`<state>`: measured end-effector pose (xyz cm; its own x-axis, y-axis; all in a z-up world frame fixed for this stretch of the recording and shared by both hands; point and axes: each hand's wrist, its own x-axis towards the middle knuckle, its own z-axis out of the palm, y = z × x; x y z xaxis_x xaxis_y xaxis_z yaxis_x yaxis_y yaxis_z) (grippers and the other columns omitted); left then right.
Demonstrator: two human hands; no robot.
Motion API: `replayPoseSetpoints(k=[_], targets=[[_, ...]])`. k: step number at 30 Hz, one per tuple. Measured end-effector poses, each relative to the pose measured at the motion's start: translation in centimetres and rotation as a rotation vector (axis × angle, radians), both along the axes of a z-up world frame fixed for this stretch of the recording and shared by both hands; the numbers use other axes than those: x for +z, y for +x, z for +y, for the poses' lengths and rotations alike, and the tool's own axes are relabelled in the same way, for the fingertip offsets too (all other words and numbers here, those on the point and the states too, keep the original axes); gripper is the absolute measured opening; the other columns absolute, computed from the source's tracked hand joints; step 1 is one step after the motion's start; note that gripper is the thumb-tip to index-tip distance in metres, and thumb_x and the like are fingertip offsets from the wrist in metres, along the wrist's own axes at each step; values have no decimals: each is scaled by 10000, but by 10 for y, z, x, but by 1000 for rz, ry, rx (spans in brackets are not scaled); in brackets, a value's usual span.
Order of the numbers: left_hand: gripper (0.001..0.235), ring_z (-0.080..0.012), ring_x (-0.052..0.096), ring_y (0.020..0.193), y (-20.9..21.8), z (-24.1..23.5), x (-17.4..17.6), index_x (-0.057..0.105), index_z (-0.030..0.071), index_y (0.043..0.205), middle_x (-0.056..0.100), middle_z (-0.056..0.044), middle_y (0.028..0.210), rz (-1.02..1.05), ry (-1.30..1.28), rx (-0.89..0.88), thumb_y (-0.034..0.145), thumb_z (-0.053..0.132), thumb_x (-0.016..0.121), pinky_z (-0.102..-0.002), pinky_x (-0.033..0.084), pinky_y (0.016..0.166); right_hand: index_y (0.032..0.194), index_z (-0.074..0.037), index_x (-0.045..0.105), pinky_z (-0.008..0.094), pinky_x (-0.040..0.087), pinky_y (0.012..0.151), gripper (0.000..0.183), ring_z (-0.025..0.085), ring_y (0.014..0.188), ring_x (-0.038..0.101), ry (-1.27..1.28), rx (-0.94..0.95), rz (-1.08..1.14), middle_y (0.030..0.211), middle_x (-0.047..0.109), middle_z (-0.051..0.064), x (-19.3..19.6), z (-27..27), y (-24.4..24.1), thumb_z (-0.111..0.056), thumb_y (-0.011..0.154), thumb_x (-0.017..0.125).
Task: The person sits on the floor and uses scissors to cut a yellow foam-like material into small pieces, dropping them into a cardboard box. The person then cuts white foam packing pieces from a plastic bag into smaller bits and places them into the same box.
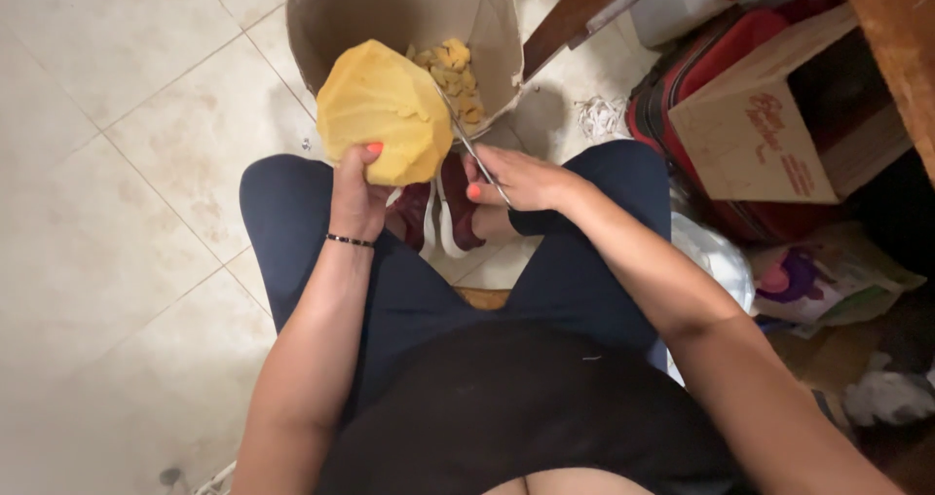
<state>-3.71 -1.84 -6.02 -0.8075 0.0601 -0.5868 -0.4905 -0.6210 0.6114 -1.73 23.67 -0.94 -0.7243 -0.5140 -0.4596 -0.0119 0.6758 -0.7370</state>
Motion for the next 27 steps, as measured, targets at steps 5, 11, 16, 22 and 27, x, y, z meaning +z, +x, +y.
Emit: replayPoseSetpoints(k=[5,11,16,22,27], targets=[[634,-291,668,979,7,0,-7,545,77,1379,646,-132,1160,127,-108,-58,792,126,779,-576,630,794,1100,-107,550,518,508,874,752,414,1000,668,216,-24,109,999,633,154,30,-15,-4,-795,818,667],[543,-298,716,908,5,2,9,581,57,1309,673,-132,1083,117,-74,-76,809,137,778,-548,651,753,954,-165,575,468,535,796,596,378,923,686,160,-220,179,870,623,112,-5,-23,10,-744,855,670],[494,-309,738,878,6,1,-12,609,34,1268,691,-152,1046,98,-40,-66,811,119,776,-537,667,726,921,-164,601,429,547,701,525,352,812,702,0,-353,207,767,631,114,-24,-34,25,-683,894,680],[520,-350,741,896,4,-4,2,595,66,1313,689,-159,1091,96,8,-35,818,113,746,-598,648,745,813,-177,614,315,536,622,446,239,660,701,-117,-397,232,565,664,14,-21,-36,24,-598,888,739],[525,-285,712,938,8,-9,-12,584,72,1349,675,-121,1109,255,-87,-70,849,36,741,-556,641,743,1049,-176,566,493,538,786,567,390,941,699,-46,-174,38,891,712,156,-23,-22,4,-726,914,605]])
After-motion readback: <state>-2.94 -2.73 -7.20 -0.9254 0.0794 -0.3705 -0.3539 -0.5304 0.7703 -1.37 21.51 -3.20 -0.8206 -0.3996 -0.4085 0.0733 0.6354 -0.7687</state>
